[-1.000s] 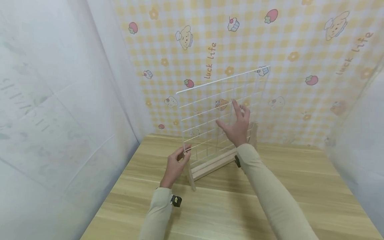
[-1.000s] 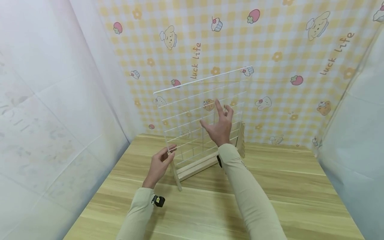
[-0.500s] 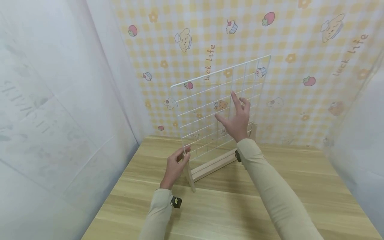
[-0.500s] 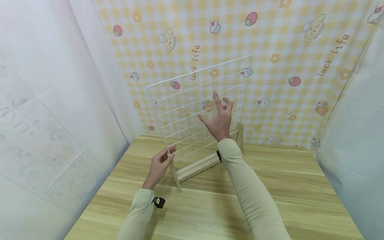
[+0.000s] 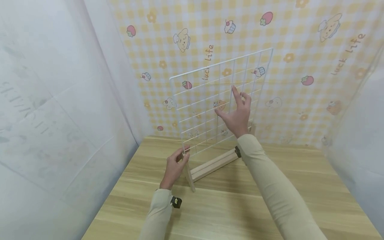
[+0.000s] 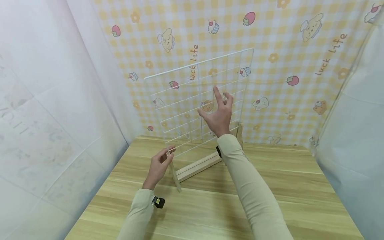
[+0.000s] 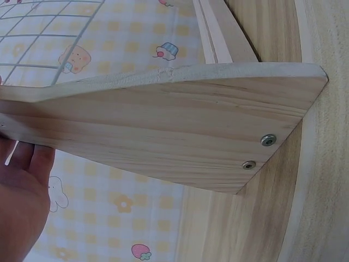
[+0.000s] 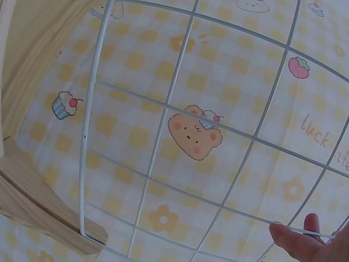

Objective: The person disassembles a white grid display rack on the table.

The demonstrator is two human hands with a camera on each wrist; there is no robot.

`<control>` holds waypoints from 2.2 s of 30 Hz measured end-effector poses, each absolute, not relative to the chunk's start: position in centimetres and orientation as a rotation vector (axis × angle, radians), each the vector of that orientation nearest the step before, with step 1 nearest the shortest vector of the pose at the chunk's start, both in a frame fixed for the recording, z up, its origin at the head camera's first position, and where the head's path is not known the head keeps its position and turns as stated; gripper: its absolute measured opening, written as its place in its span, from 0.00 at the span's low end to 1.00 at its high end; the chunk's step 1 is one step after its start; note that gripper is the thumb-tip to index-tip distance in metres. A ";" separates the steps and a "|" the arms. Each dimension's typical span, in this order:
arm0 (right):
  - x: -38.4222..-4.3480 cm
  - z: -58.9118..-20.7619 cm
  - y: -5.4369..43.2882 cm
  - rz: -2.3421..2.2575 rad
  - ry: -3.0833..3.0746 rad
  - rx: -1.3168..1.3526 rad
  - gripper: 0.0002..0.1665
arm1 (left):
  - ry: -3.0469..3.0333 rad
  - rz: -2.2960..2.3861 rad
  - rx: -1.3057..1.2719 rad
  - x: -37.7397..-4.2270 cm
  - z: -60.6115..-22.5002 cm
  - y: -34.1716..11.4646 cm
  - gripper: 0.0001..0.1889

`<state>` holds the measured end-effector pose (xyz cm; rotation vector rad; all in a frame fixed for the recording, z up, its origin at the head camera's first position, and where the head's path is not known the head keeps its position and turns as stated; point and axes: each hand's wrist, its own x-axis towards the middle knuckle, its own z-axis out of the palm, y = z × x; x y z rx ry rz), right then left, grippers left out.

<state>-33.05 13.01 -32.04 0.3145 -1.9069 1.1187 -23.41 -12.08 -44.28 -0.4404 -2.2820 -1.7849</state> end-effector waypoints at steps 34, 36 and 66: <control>-30.8 -31.6 20.4 1.065 -2.079 0.202 0.56 | -2.267 -1.710 -0.403 -23.1 -44.6 -11.8 0.15; -30.5 -32.3 21.2 1.046 -2.114 0.197 0.55 | -2.259 -1.710 -0.403 -23.0 -44.8 -11.8 0.14; -27.9 -39.6 28.0 0.890 -2.644 0.180 0.57 | -2.262 -1.703 -0.341 -21.5 -44.9 -11.6 0.14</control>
